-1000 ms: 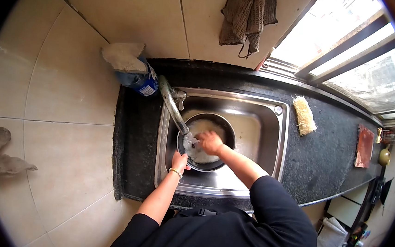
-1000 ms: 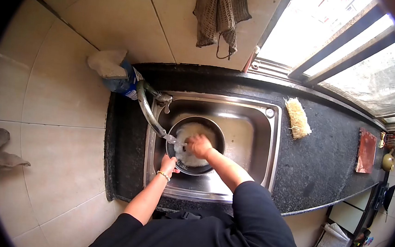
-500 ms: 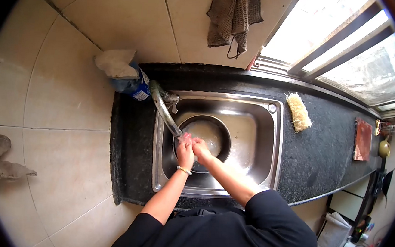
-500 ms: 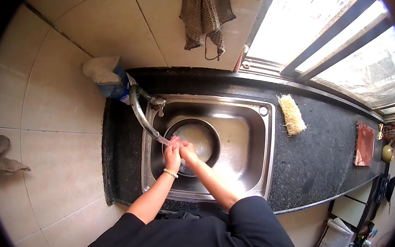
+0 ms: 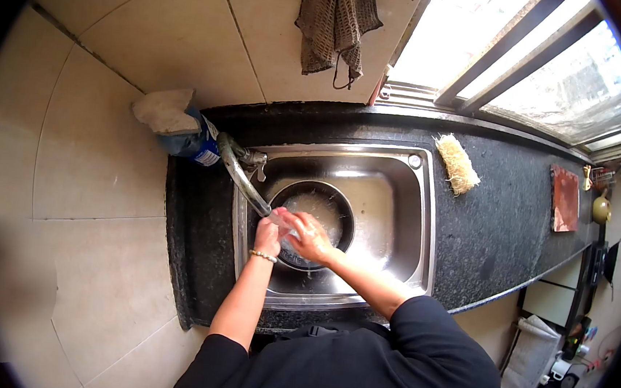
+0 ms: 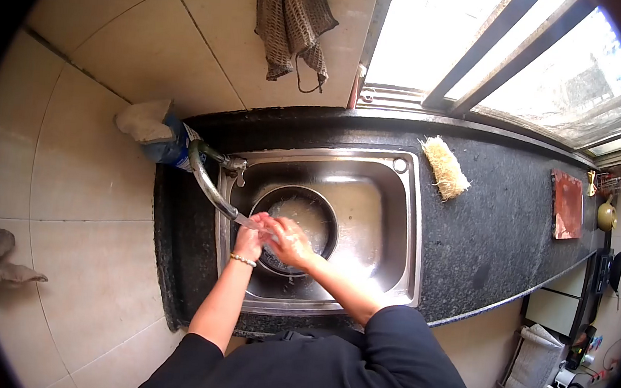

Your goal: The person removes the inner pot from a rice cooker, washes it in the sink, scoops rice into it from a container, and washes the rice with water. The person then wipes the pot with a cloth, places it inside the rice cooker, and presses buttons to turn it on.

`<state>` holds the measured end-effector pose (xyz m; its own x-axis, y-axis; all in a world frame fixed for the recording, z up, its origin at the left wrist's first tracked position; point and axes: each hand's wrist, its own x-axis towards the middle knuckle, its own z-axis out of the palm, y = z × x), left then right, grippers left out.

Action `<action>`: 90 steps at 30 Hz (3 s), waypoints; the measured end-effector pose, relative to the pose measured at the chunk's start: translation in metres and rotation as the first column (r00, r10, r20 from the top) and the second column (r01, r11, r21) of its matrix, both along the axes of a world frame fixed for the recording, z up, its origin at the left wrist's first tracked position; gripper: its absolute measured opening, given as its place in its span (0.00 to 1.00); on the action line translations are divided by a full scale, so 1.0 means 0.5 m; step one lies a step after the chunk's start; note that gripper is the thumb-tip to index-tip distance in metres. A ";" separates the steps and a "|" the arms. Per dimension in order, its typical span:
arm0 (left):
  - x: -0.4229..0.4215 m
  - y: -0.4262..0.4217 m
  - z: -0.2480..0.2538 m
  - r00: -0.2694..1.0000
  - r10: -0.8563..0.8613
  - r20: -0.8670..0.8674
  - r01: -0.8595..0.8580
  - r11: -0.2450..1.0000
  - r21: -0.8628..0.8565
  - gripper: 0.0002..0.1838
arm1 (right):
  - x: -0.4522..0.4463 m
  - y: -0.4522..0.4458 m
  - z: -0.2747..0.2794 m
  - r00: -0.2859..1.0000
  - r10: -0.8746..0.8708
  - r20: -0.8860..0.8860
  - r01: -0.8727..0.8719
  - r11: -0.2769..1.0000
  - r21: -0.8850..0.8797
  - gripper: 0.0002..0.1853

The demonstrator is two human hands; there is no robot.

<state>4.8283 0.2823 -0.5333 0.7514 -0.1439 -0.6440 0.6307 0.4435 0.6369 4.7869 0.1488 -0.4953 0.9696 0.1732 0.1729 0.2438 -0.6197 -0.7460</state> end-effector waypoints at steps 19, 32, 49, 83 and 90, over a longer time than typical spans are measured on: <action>0.139 0.045 0.052 0.781 -0.329 0.532 0.056 0.884 0.464 0.13 | 0.056 -0.068 -0.213 0.557 -0.033 -0.830 -0.624 0.644 -0.444 0.15; -0.089 0.059 -0.059 0.983 -0.152 -0.107 0.183 0.884 0.430 0.22 | 0.003 -0.045 -0.170 0.800 -0.086 -0.593 -0.422 0.622 -0.660 0.21; -0.102 0.022 -0.083 0.983 -0.131 0.126 -0.018 0.618 0.786 0.25 | -0.046 -0.197 -0.076 0.626 -0.595 -0.504 0.603 0.779 -0.171 0.15; -0.193 -0.104 0.317 0.848 0.041 0.529 -0.212 0.940 0.267 0.12 | -0.262 -0.390 0.190 0.838 -0.184 -0.514 0.503 0.624 0.597 0.10; -0.228 -0.124 0.219 0.926 0.022 0.376 -0.133 0.954 0.270 0.13 | -0.265 -0.418 0.277 0.878 -0.247 -0.410 0.459 0.679 0.573 0.08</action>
<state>4.7142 0.2203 -0.4240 0.9422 0.0727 -0.3269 0.3007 0.2462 0.9214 4.6542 -0.0599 -0.3568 0.9544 -0.2418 -0.1752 -0.1721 0.0344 -0.9845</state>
